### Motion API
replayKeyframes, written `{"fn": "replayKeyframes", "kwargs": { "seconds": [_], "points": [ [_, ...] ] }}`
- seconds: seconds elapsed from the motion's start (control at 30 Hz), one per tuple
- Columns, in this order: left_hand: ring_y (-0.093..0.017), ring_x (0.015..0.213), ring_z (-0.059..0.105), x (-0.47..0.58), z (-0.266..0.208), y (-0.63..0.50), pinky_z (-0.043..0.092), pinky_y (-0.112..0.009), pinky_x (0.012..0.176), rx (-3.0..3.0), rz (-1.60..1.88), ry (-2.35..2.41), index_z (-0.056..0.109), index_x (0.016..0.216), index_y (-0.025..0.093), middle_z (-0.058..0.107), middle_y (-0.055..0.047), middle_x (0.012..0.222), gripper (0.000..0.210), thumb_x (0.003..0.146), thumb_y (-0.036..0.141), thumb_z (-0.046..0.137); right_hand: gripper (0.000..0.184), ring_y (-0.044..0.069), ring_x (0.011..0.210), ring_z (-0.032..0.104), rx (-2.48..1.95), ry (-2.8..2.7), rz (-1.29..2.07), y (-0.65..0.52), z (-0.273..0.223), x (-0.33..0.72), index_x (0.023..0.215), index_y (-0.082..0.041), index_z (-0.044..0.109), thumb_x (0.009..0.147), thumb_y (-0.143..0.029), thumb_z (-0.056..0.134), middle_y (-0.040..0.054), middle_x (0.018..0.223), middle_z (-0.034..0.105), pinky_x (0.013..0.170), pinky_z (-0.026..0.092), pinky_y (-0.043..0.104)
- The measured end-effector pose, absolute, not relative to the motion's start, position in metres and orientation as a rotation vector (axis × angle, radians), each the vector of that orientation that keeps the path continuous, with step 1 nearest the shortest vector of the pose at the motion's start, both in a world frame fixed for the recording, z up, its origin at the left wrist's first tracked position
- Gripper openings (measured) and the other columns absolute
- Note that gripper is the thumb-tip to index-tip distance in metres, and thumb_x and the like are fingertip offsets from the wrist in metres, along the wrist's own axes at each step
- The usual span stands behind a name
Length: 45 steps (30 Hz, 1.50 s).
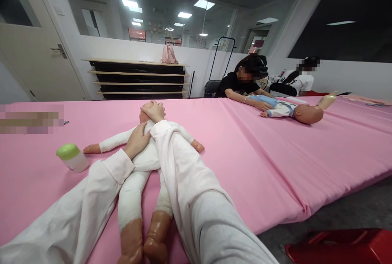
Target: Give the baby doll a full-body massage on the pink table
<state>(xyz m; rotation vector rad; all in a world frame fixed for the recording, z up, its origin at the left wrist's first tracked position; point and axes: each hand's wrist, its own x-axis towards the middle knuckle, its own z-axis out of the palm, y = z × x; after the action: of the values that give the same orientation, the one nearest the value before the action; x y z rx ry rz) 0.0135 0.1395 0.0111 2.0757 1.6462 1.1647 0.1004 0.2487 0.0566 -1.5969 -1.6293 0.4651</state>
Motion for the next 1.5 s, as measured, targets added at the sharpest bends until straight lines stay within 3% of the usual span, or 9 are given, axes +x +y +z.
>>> {"fn": "replayKeyframes", "kwargs": {
  "seconds": [0.23, 0.43, 0.6, 0.9, 1.0, 1.1, 1.23, 1.4, 1.5],
  "points": [
    [-0.027, 0.131, 0.029, 0.007, 0.003, 0.148, 0.022, -0.044, 0.11, 2.056, 1.182, 1.79, 0.047, 0.122, 0.009, 0.041, -0.014, 0.135, 0.048, 0.082, 0.034, 0.044, 0.061, 0.015, 0.113, 0.047, -1.194, -1.366, 0.738, 0.262, 0.027, 0.127, 0.121, -0.017, 0.045, 0.069, -0.049, 0.056, 0.0073, 0.124, 0.048, 0.096, 0.037, 0.025],
    [-0.026, 0.131, 0.03, 0.008, 0.001, 0.149, 0.023, -0.042, 0.111, 2.112, 1.117, 1.755, 0.044, 0.127, 0.01, 0.038, -0.013, 0.137, 0.051, 0.084, 0.037, 0.04, 0.066, 0.014, 0.114, 0.048, -1.083, -1.243, 0.918, 0.263, 0.014, 0.132, 0.127, -0.014, 0.038, 0.073, -0.048, 0.052, 0.0096, 0.13, 0.045, 0.091, 0.041, 0.022],
    [-0.026, 0.131, 0.029, 0.009, 0.004, 0.145, 0.023, -0.043, 0.111, 2.093, 1.131, 1.802, 0.038, 0.132, 0.011, 0.036, -0.013, 0.139, 0.054, 0.084, 0.036, 0.04, 0.07, 0.015, 0.127, 0.036, -1.161, -1.359, 0.695, 0.259, 0.018, 0.131, 0.134, -0.017, 0.035, 0.077, -0.055, 0.047, 0.0083, 0.14, 0.034, 0.102, 0.032, 0.026],
    [-0.026, 0.132, 0.027, 0.008, 0.013, 0.138, 0.022, -0.043, 0.111, 2.06, 1.19, 1.724, 0.039, 0.13, 0.01, 0.037, -0.013, 0.138, 0.051, 0.085, 0.033, 0.036, 0.049, 0.012, 0.131, 0.028, -1.285, -1.455, 0.513, 0.244, 0.038, 0.125, 0.132, -0.018, 0.039, 0.09, -0.041, 0.026, 0.0044, 0.141, 0.034, 0.109, 0.02, 0.031],
    [-0.026, 0.135, 0.019, -0.006, 0.024, 0.104, 0.017, -0.046, 0.112, 2.095, 1.324, 1.762, 0.035, 0.132, 0.012, 0.028, -0.013, 0.143, 0.054, 0.084, 0.036, 0.038, 0.044, 0.013, 0.128, 0.034, -1.199, -1.585, 0.498, 0.194, 0.064, 0.125, 0.128, -0.017, 0.043, 0.089, -0.034, 0.032, 0.005, 0.135, 0.041, 0.109, 0.022, 0.031],
    [-0.027, 0.138, 0.008, -0.043, 0.025, 0.062, 0.013, -0.051, 0.112, 2.195, 1.532, 1.898, 0.028, 0.135, 0.019, 0.015, -0.009, 0.147, 0.058, 0.081, 0.033, 0.045, 0.036, 0.013, 0.123, 0.041, -0.951, -1.862, 0.772, 0.119, 0.082, 0.13, 0.118, -0.02, 0.052, 0.084, -0.031, 0.044, 0.0032, 0.126, 0.05, 0.109, 0.024, 0.032],
    [-0.038, 0.136, 0.002, -0.105, 0.003, 0.041, 0.014, -0.063, 0.105, 1.881, 1.624, 2.28, 0.017, 0.138, 0.024, 0.002, -0.011, 0.148, 0.082, 0.069, 0.032, 0.059, 0.036, 0.016, 0.117, 0.048, -0.65, -1.846, 1.49, 0.037, 0.076, 0.13, 0.108, -0.023, 0.056, 0.078, -0.042, 0.053, 0.0053, 0.119, 0.055, 0.107, 0.031, 0.035],
    [-0.034, 0.131, 0.024, -0.121, -0.015, 0.047, 0.031, -0.054, 0.103, 1.76, 1.522, 2.266, 0.013, 0.139, 0.016, 0.022, -0.017, 0.141, 0.083, 0.07, 0.029, 0.056, 0.053, 0.022, 0.115, 0.051, -0.677, -1.239, 2.198, 0.005, 0.049, 0.112, 0.116, -0.015, 0.047, 0.077, -0.05, 0.053, 0.0164, 0.125, 0.049, 0.107, 0.026, 0.044],
    [-0.03, 0.126, 0.035, -0.09, -0.009, 0.027, 0.027, -0.053, 0.104, 2.164, 1.557, 2.118, 0.029, 0.133, 0.023, 0.038, -0.01, 0.136, 0.063, 0.076, 0.033, 0.053, 0.063, 0.02, 0.111, 0.053, -0.709, -0.857, 2.354, 0.0, 0.042, 0.106, 0.122, -0.009, 0.041, 0.083, -0.058, 0.036, 0.0198, 0.124, 0.047, 0.105, 0.028, 0.041]
  ]
}}
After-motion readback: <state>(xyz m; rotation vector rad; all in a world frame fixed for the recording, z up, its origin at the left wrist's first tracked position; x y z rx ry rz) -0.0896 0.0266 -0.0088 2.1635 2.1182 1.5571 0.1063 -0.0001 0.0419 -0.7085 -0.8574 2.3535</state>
